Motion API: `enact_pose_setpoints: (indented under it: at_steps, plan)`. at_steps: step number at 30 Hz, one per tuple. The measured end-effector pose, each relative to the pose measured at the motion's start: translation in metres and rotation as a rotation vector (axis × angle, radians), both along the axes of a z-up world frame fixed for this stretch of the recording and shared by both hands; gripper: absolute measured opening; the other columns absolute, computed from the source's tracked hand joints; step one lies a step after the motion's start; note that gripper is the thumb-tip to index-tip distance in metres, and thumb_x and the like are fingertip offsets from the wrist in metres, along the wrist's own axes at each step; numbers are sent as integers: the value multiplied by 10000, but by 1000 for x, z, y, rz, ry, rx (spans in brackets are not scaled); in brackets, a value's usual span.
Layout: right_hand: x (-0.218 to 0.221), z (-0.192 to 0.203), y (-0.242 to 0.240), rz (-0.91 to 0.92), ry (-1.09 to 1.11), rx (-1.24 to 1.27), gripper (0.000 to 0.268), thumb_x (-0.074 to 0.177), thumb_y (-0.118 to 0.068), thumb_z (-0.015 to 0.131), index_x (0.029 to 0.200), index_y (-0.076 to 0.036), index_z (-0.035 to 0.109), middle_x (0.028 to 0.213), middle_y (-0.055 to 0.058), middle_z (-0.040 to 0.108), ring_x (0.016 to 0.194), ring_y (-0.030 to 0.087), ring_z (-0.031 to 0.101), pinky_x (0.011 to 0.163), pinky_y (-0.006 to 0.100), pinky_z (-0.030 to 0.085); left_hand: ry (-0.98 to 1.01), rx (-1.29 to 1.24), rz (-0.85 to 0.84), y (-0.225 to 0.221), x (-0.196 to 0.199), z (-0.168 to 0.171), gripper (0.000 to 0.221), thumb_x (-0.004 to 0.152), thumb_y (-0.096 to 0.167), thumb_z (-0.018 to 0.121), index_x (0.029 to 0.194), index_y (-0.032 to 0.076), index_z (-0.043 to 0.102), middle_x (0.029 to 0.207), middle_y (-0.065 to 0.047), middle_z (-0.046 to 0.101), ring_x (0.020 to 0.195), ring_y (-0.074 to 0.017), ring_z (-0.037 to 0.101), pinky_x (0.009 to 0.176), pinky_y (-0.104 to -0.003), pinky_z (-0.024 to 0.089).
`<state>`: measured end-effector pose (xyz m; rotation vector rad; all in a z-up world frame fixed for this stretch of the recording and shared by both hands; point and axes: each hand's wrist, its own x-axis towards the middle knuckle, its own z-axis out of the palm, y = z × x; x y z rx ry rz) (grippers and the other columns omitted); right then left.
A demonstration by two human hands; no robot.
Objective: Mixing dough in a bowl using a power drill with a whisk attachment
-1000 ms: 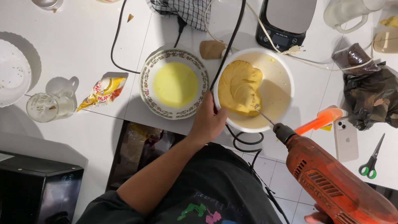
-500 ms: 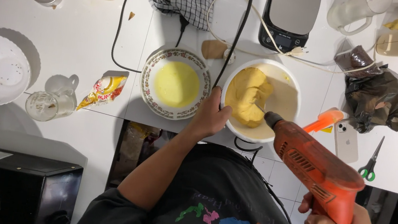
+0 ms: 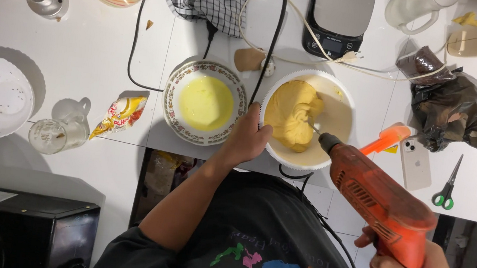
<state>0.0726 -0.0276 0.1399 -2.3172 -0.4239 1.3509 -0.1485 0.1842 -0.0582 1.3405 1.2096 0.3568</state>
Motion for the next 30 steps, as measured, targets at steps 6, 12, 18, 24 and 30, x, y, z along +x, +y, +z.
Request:
enact_pose_setpoints:
  at_steps: [6,12,18,24,30]
  plan:
    - [2,-35,-15,208,-41,66,153,684,68,617,719,60,766,471,159,581,417,260,487,465,366,400,6,19,-11,2,1,-6,230,817,227,467,964,57,418,903,-169,608,789,-355,565,696,-506,418]
    - [-11,-13,-17,-125,113,195,215,742,144,529,900,214,657,625,299,545,411,332,416,287,386,226,16,12,-19,3,0,-2,202,832,231,465,946,70,421,856,-120,585,731,-279,529,625,-467,404]
    - [-11,-16,-31,-188,140,193,392,752,175,519,1115,189,666,923,310,677,448,363,424,321,400,226,73,36,-41,8,3,-6,198,809,213,469,930,67,409,841,-153,601,735,-340,542,659,-498,404]
    - [-1,-37,-43,79,60,200,213,671,124,619,801,133,788,463,190,584,373,266,491,404,367,396,49,43,-64,9,2,-6,177,818,208,465,859,103,329,782,-68,447,718,-239,406,638,-451,341]
    - [-21,-37,-16,-85,50,131,180,689,139,516,793,170,660,506,262,507,400,328,427,332,429,371,25,48,-67,10,1,-5,167,814,196,461,856,95,335,774,-62,447,707,-226,391,623,-448,338]
